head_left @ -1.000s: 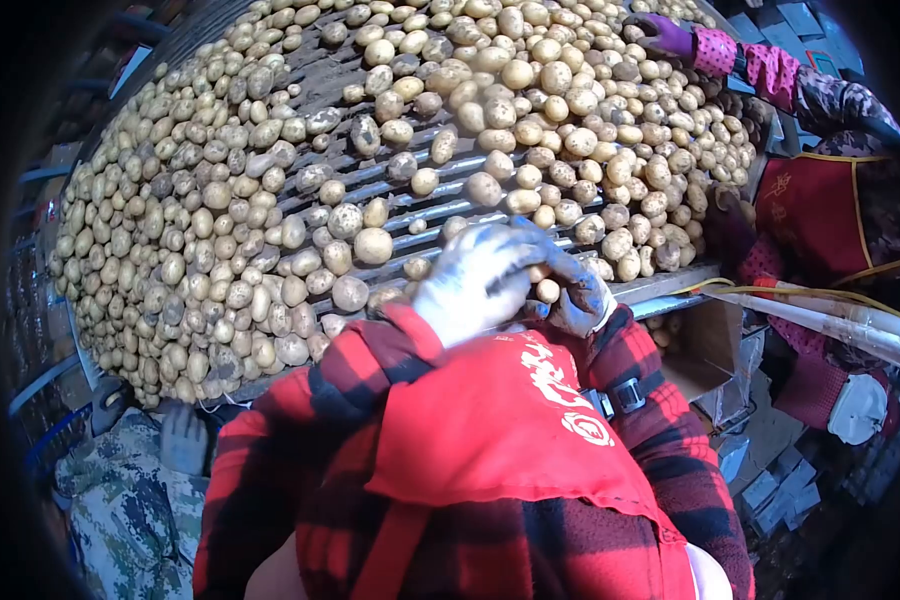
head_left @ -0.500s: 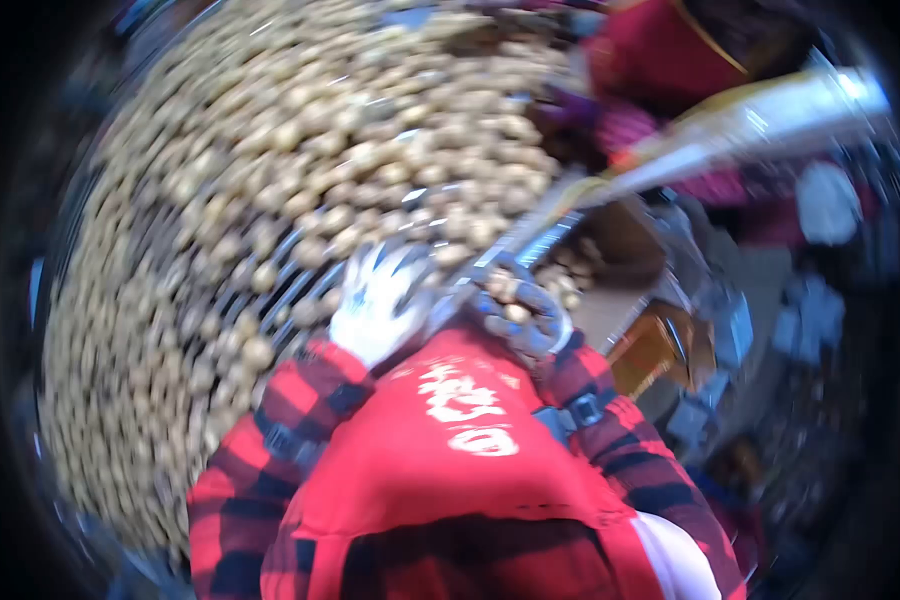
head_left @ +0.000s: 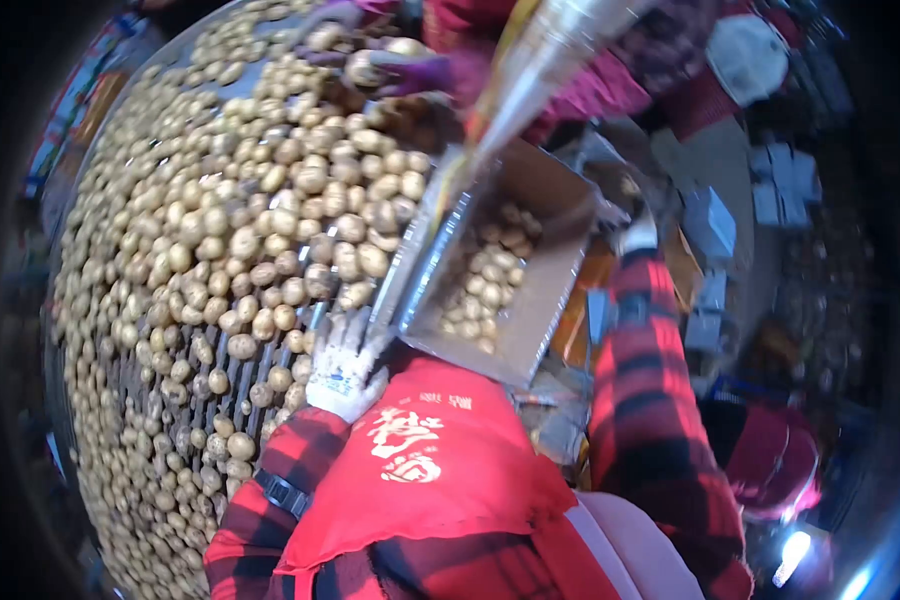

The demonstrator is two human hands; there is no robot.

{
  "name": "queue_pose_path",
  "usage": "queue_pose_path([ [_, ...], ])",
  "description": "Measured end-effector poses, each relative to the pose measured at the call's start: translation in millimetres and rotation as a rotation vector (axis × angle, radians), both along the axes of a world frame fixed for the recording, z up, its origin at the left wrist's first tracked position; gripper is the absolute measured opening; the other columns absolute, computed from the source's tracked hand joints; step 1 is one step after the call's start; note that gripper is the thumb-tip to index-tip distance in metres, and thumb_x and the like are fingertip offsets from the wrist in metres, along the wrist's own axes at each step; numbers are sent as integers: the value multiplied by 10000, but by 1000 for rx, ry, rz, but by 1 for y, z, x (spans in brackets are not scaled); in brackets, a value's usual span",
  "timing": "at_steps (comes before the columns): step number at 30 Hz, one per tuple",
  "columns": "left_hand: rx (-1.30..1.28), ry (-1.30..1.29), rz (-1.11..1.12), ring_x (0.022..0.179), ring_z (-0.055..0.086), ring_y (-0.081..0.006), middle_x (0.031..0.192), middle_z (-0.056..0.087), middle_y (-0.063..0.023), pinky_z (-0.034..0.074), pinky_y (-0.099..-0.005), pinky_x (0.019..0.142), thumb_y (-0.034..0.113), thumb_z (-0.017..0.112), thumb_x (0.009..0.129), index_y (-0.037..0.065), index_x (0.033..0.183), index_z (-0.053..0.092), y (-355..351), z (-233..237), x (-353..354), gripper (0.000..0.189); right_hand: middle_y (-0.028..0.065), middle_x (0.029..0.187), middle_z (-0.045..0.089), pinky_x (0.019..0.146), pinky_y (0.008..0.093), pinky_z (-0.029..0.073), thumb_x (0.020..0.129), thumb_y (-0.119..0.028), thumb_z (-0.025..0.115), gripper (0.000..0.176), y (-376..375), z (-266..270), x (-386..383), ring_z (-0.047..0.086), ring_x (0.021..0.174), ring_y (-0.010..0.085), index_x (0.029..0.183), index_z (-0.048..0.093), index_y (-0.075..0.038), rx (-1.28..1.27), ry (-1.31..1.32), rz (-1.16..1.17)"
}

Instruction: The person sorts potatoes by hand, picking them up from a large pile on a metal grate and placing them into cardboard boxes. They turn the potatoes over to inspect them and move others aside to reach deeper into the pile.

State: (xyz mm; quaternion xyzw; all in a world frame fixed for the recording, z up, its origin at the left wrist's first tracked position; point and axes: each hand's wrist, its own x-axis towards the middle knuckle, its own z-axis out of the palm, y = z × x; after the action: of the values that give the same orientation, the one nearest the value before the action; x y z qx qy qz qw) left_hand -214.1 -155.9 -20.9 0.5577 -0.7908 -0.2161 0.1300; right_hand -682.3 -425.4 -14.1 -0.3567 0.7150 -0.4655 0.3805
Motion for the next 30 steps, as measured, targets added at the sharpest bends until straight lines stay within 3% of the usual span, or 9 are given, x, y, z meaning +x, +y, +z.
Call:
queue_pose_path([
  [3, 54, 51, 50, 1435, 450, -461, 1541, 481, -247, 334, -630, 1198, 307, 741, 849, 195, 1464, 579, 3, 5, 0, 645, 151, 1385, 629, 1071, 440, 511, 1057, -136, 593, 426, 29, 21, 100, 617, 1238, 247, 1465, 539, -24, -99, 85, -47],
  [6, -83, 221, 125, 1394, 492, -440, 1486, 537, -218, 369, -625, 1175, 285, 723, 864, 140, 1386, 603, 8, 4, 7, 555, 167, 1442, 603, 1116, 452, 487, 1025, -84, 650, 505, 94, -3, 205, 595, 1311, 274, 1520, 554, -86, -399, 405, 553],
  [9, -353, 183, 494, 1333, 542, -435, 1407, 594, -184, 413, -606, 1133, 202, 749, 834, 133, 1318, 646, 34, 1, 32, 500, 210, 1508, 542, 1185, 516, 391, 984, -119, 673, 496, 135, -16, 297, 506, 1398, 395, 1471, 588, -87, -633, 528, 1049],
  [13, -605, 18, 987, 1275, 601, -393, 1366, 634, -195, 454, -537, 1124, 80, 654, 876, 66, 1365, 620, 103, -6, 133, 490, 192, 1510, 548, 1203, 598, 326, 928, -206, 688, 505, 147, -29, 349, 488, 1396, 407, 1419, 625, -104, -695, 749, 1186],
  [14, -562, 451, 1292, 1279, 606, -323, 1374, 636, -172, 463, -466, 1138, 96, 619, 952, 24, 1422, 563, 125, -18, 161, 478, 179, 1487, 562, 1192, 597, 335, 908, -197, 696, 493, 146, -40, 351, 496, 1381, 408, 1391, 640, -114, -668, 770, 1182],
  [18, -510, -293, 1555, 1419, 492, -417, 1522, 525, -238, 378, -502, 1219, 207, 624, 1011, 36, 1483, 515, 214, -30, 292, 513, 118, 1448, 591, 1145, 581, 380, 861, -136, 718, 482, 152, -38, 360, 513, 1352, 403, 1339, 650, -127, -696, 874, 1174],
  [24, -451, -125, 1484, 1364, 559, -423, 1494, 567, -263, 442, -482, 1160, 319, 642, 1017, 75, 1487, 552, 126, -59, 378, 537, 121, 1418, 609, 1139, 580, 389, 844, -143, 714, 511, 152, -35, 364, 517, 1345, 408, 1350, 641, -122, -674, 952, 1166],
  [27, -507, 515, 1509, 1221, 670, -370, 1338, 683, -245, 528, -437, 1054, 262, 686, 1013, 15, 1404, 621, 47, -49, 346, 468, 126, 1415, 615, 1141, 589, 382, 858, -150, 700, 505, 151, -30, 367, 511, 1347, 414, 1357, 634, -112, -641, 961, 1185],
  [30, -504, 410, 1590, 1154, 691, -291, 1302, 703, -186, 548, -418, 1020, 193, 699, 1000, 26, 1364, 633, -24, -19, 264, 406, 138, 1434, 607, 1177, 576, 375, 878, -115, 702, 485, 153, -25, 369, 507, 1380, 411, 1358, 644, -94, -589, 965, 1193],
])
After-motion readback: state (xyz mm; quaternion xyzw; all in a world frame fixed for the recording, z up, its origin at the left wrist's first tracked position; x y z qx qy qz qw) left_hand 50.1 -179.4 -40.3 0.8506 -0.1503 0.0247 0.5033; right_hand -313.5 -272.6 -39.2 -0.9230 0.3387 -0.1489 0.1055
